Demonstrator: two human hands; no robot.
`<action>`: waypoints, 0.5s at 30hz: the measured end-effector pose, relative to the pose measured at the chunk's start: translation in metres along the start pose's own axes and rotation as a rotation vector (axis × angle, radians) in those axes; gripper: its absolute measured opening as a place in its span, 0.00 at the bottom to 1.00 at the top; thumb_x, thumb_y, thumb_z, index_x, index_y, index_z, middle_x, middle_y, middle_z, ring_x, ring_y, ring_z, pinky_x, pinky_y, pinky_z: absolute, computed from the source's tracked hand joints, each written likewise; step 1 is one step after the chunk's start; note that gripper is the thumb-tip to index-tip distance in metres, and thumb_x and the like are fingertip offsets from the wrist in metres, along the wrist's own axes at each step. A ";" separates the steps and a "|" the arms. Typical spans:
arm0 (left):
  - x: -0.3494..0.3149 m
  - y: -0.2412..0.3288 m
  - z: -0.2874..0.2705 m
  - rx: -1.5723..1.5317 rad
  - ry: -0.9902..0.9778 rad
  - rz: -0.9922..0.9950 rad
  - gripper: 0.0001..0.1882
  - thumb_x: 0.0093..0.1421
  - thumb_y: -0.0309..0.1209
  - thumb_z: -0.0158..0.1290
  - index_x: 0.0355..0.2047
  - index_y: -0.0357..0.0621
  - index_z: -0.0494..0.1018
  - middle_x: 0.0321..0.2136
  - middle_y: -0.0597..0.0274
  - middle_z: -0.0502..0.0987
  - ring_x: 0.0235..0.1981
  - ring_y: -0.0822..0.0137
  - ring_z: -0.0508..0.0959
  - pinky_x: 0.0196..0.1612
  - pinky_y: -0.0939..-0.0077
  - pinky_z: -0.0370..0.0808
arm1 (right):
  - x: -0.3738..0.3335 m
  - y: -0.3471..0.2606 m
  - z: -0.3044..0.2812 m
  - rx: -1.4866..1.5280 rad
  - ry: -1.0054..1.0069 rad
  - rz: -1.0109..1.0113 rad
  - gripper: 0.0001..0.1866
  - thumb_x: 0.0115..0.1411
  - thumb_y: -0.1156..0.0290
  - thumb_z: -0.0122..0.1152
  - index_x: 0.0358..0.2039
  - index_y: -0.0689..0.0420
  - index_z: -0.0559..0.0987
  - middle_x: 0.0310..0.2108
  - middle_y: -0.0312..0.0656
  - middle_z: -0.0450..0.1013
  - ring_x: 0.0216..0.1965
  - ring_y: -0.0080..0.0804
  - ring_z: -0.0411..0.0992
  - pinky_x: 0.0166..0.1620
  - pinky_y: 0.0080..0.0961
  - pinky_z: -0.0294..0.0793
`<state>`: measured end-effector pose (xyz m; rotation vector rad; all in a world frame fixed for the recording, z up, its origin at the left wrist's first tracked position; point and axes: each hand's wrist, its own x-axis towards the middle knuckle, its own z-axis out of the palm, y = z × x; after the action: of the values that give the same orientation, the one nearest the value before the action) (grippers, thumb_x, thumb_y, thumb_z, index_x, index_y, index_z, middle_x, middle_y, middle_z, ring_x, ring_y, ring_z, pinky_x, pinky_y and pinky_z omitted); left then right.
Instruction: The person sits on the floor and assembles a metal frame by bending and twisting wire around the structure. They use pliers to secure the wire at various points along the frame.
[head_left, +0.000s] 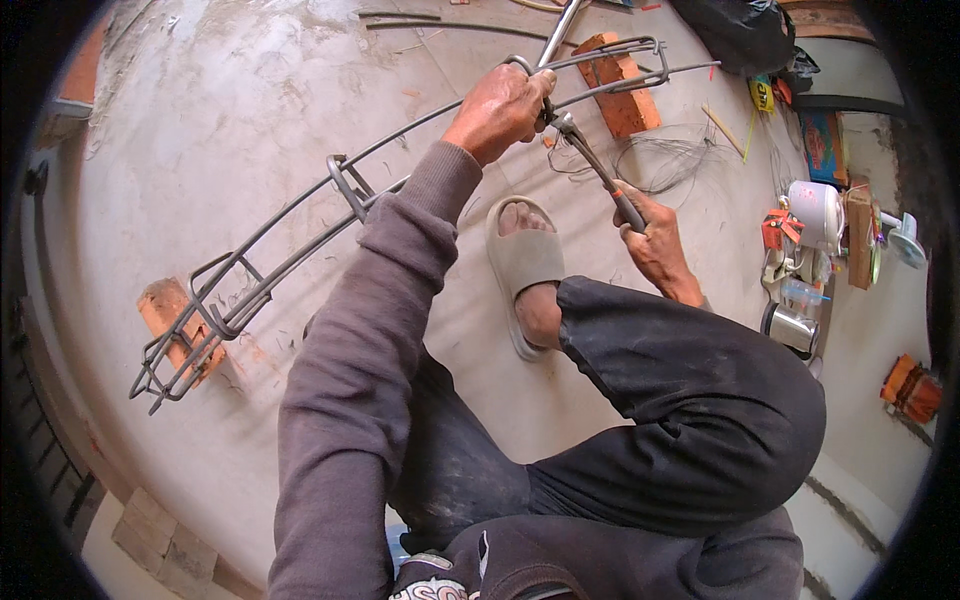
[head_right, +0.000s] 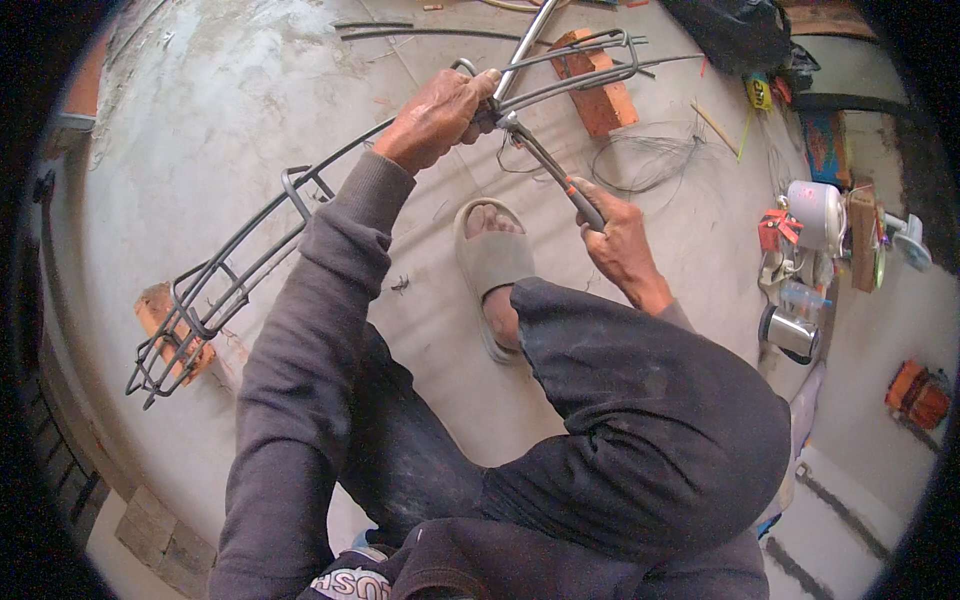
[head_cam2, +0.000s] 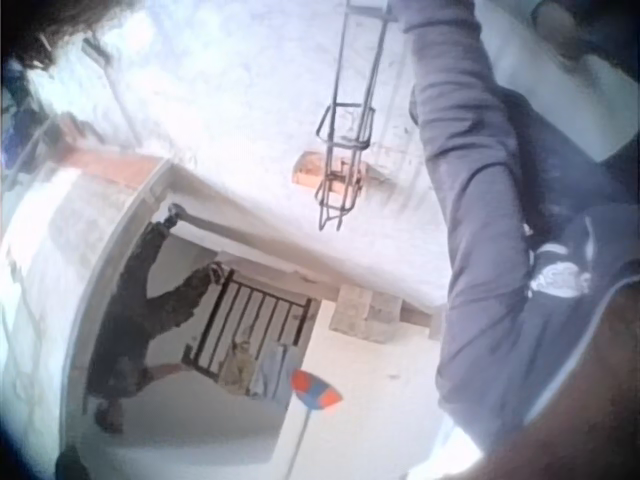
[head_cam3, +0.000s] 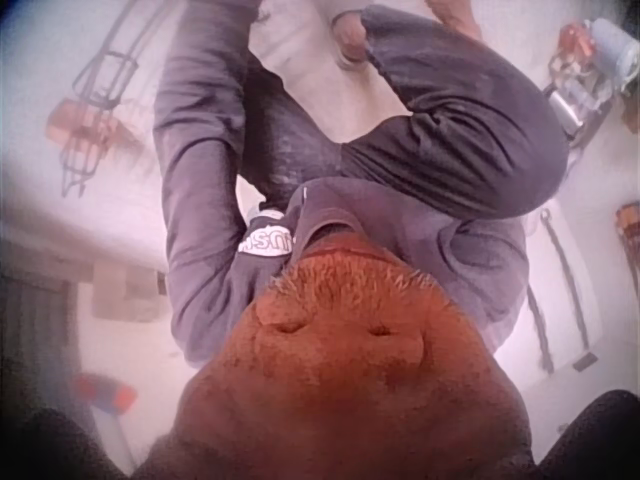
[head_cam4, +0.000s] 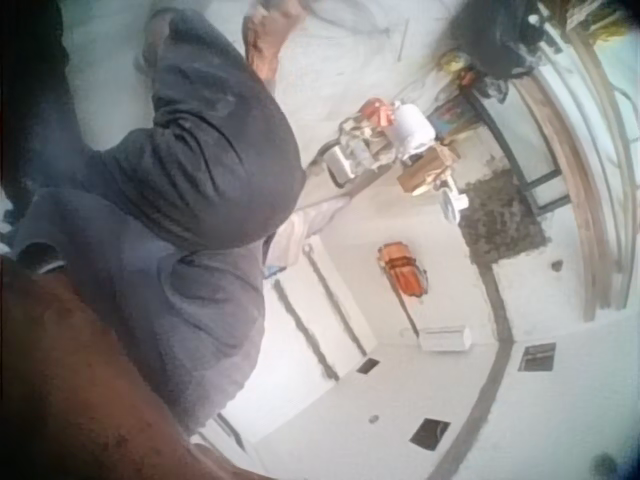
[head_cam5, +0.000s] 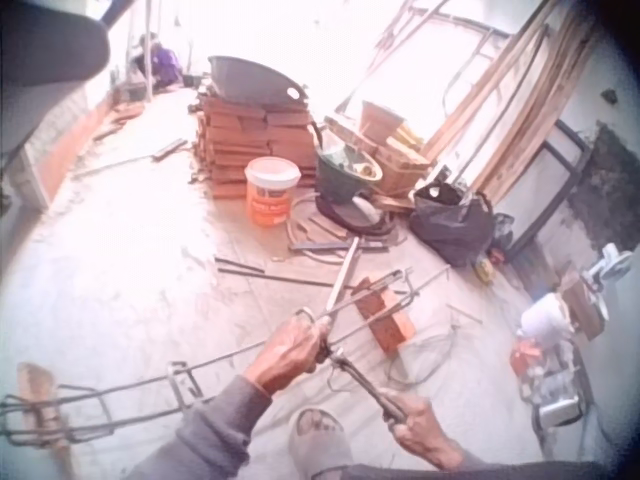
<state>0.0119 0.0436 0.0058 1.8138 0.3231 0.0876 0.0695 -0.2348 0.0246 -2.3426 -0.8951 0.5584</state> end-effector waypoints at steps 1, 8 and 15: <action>-0.001 -0.002 -0.003 0.019 -0.014 0.001 0.25 0.72 0.41 0.42 0.26 0.32 0.74 0.14 0.56 0.71 0.17 0.61 0.75 0.30 0.62 0.73 | 0.000 0.004 0.007 0.019 0.021 -0.020 0.31 0.49 0.83 0.49 0.57 0.60 0.77 0.27 0.46 0.74 0.29 0.34 0.75 0.39 0.29 0.75; -0.004 0.013 -0.001 0.021 0.010 0.006 0.24 0.72 0.39 0.41 0.28 0.32 0.77 0.14 0.53 0.71 0.20 0.57 0.77 0.31 0.60 0.73 | 0.000 0.000 -0.015 0.009 -0.043 0.011 0.31 0.50 0.82 0.49 0.58 0.60 0.76 0.25 0.43 0.73 0.28 0.29 0.73 0.37 0.27 0.74; -0.002 -0.007 0.009 0.113 0.185 -0.009 0.30 0.67 0.48 0.51 0.19 0.31 0.75 0.18 0.39 0.76 0.23 0.46 0.79 0.33 0.55 0.76 | 0.013 -0.053 -0.073 0.292 -0.460 0.336 0.30 0.45 0.75 0.52 0.52 0.64 0.77 0.23 0.35 0.70 0.21 0.24 0.68 0.25 0.23 0.71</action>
<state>0.0107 0.0359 -0.0034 1.9200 0.4753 0.2362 0.0935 -0.2189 0.1109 -2.1355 -0.5538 1.3119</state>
